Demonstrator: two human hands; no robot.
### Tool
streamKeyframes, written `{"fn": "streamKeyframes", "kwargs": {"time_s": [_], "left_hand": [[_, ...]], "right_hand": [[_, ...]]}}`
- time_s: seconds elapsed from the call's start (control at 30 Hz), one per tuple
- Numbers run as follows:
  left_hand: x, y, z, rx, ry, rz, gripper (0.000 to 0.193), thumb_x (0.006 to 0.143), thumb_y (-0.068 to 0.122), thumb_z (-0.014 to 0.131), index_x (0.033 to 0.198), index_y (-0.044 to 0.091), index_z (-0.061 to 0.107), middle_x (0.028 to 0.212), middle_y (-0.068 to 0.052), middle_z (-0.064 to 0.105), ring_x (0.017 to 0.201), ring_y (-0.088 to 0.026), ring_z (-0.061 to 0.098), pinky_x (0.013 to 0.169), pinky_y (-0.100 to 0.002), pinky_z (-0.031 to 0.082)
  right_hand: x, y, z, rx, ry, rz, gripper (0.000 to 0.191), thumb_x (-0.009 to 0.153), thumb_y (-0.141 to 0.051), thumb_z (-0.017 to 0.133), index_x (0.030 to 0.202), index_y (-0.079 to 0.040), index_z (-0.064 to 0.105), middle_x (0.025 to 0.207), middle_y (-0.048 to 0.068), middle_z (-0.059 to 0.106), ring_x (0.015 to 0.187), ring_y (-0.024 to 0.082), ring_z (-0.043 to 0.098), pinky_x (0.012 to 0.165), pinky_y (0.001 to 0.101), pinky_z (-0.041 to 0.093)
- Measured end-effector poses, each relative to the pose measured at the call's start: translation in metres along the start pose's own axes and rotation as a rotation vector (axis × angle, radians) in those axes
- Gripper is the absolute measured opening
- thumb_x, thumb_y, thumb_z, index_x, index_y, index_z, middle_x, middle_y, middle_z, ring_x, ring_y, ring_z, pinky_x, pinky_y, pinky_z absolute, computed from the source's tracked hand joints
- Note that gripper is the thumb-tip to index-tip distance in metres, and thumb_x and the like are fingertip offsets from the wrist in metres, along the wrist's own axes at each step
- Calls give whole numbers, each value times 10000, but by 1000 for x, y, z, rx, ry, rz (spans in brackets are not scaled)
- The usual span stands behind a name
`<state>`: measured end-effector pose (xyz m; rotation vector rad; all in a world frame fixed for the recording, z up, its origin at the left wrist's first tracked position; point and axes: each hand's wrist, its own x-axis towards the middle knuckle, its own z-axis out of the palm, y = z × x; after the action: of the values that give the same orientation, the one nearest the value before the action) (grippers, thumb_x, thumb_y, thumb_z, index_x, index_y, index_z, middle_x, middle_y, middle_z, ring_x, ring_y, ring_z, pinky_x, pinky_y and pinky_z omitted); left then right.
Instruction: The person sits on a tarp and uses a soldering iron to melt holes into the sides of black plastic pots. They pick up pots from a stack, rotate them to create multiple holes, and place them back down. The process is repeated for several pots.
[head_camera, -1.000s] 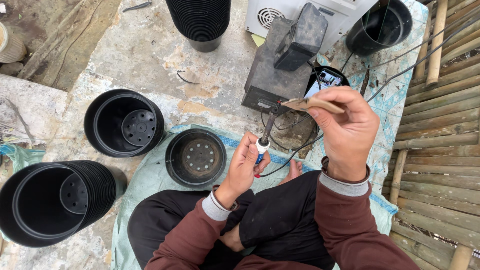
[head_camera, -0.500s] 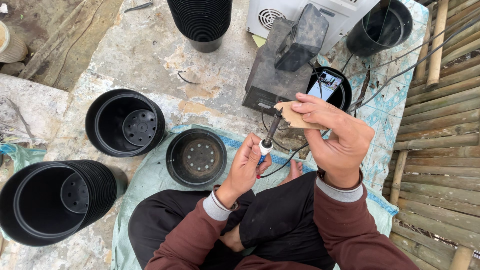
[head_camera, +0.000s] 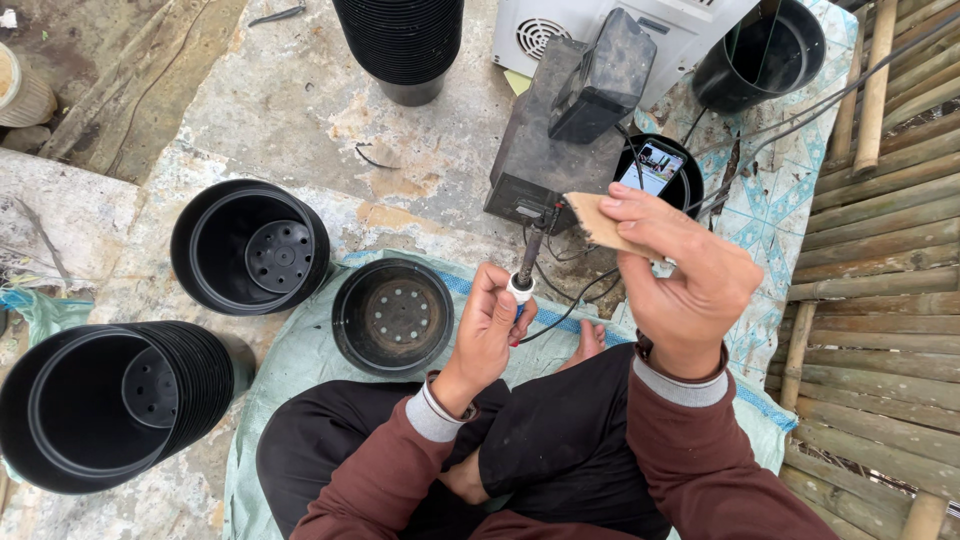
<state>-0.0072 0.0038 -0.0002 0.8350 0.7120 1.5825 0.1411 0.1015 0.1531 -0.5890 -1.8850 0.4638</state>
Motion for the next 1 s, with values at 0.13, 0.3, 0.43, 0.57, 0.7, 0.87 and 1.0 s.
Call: {"fn": "streamKeyframes", "kwargs": {"time_s": [0.13, 0.3, 0.43, 0.57, 0.7, 0.87, 1.0], "left_hand": [[0, -2, 1, 5, 13, 24, 364, 1089, 440, 540, 1100, 107, 394, 787, -23, 504, 654, -43, 396, 582, -192, 334], [0, -3, 2, -15, 23, 30, 341, 1084, 389, 564, 1100, 98, 388, 821, -19, 514, 689, -47, 421, 594, -192, 340], [0, -3, 2, -7, 35, 53, 338, 1088, 361, 584, 1098, 86, 388, 821, -17, 537, 711, -52, 429, 633, -208, 363], [0, -4, 2, 40, 49, 85, 366, 1077, 373, 610, 1098, 81, 391, 840, -7, 542, 739, -52, 434, 670, -221, 387], [0, -5, 2, 58, 73, 66, 392, 1053, 390, 632, 1086, 80, 394, 855, -9, 564, 744, -47, 449, 676, -219, 402], [-1, -7, 3, 110, 83, 53, 401, 1043, 394, 641, 1093, 75, 404, 872, -4, 567, 766, -46, 466, 698, -219, 419], [-3, -11, 5, 206, 65, 59, 378, 1063, 363, 637, 1107, 59, 417, 921, -20, 586, 834, -66, 509, 774, -234, 446]], "right_hand": [[3, -5, 6, -33, -5, -31, 237, 878, 217, 693, 1031, 46, 636, 1082, 208, 749, 1102, 358, 759, 961, 397, 636], [5, -8, 11, -29, -14, -75, 235, 869, 207, 717, 1002, 38, 622, 1070, 206, 744, 1127, 366, 754, 964, 406, 633], [4, -9, 14, -44, -17, -86, 237, 858, 211, 716, 989, 35, 626, 1062, 208, 748, 1118, 372, 755, 946, 402, 639], [3, -9, 15, -40, 0, -80, 237, 866, 213, 714, 995, 37, 622, 1076, 210, 747, 1124, 367, 756, 964, 406, 635], [3, -8, 14, -47, -17, -90, 248, 849, 211, 731, 982, 32, 622, 1059, 210, 747, 1111, 368, 757, 934, 392, 636], [-1, -7, 14, -20, 32, -48, 251, 866, 217, 720, 1002, 31, 620, 1080, 228, 744, 1100, 350, 764, 942, 387, 642], [-4, -4, 14, -26, 75, -31, 245, 880, 216, 714, 1008, 32, 615, 1087, 231, 745, 1103, 340, 765, 948, 382, 643]]}}
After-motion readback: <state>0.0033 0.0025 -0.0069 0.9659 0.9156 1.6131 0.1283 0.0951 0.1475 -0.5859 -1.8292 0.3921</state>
